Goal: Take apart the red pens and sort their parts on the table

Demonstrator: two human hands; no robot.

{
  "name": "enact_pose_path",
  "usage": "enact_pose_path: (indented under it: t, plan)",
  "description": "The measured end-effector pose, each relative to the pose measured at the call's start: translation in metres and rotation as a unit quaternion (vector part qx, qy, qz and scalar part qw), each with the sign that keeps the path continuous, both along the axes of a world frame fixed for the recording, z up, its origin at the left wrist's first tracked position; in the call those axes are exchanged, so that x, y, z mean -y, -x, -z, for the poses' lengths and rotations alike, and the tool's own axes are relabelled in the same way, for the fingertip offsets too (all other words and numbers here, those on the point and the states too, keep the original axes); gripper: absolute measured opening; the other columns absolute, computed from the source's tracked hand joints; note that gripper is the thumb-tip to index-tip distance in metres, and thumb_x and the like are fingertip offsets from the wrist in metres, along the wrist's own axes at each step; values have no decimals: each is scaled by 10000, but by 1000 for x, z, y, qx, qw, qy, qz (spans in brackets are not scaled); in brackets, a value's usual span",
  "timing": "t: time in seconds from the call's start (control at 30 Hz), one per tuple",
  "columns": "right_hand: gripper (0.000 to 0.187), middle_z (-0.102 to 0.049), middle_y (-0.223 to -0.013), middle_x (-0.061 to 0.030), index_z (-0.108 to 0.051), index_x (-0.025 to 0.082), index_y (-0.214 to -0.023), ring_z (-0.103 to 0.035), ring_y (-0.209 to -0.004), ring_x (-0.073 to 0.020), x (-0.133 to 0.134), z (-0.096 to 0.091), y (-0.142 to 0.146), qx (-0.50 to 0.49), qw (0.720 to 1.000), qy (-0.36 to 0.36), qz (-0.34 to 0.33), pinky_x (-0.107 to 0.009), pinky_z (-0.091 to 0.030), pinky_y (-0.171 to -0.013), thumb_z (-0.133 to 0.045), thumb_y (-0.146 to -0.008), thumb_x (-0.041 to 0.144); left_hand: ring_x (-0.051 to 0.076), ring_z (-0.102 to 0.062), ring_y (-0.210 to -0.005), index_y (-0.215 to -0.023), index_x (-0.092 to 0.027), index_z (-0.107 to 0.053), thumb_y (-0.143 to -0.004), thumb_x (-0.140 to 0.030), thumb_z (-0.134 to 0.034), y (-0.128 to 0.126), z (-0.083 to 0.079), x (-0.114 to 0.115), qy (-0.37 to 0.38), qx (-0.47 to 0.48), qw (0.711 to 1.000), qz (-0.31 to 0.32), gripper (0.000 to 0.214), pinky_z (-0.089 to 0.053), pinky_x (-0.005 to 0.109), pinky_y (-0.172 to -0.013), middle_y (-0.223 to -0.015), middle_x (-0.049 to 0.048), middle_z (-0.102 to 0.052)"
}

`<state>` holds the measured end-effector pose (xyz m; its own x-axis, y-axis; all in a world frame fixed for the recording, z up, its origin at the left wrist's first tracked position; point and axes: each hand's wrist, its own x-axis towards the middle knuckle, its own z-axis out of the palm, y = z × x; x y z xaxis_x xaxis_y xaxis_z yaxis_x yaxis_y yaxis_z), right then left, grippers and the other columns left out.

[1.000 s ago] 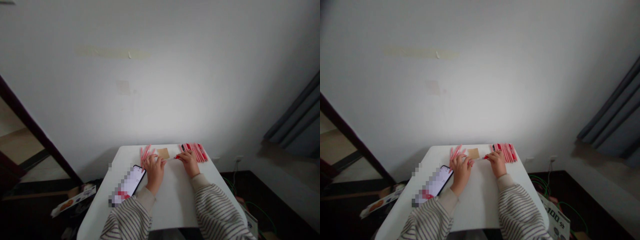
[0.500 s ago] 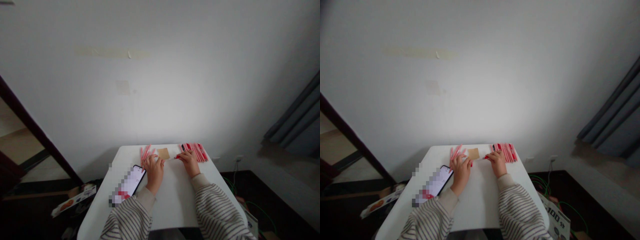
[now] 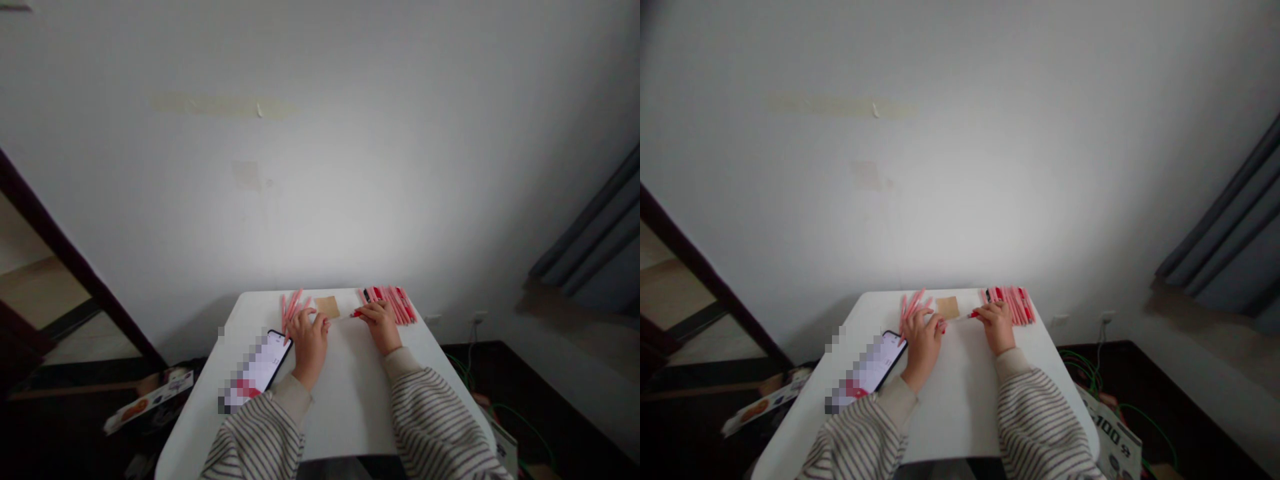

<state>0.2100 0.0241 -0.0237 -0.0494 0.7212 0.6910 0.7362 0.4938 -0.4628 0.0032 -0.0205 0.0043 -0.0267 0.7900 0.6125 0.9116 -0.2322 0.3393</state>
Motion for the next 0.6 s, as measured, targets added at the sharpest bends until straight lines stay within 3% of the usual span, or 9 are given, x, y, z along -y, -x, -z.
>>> enact_pose_path:
  t: [0.6]
  plan:
    - [208, -711, -889, -35, -756, 294, -901, -496, -939, -233, 0, -1, 0, 2, 1000, -5, 0, -401, -400, -881, -553, -892, 334, 265, -431, -1105, -929, -265, -679, -853, -368, -529, 0, 2, 0, 4, -8, 1000, -7, 198, -285, 517, -1018, -1144, 63, -553]
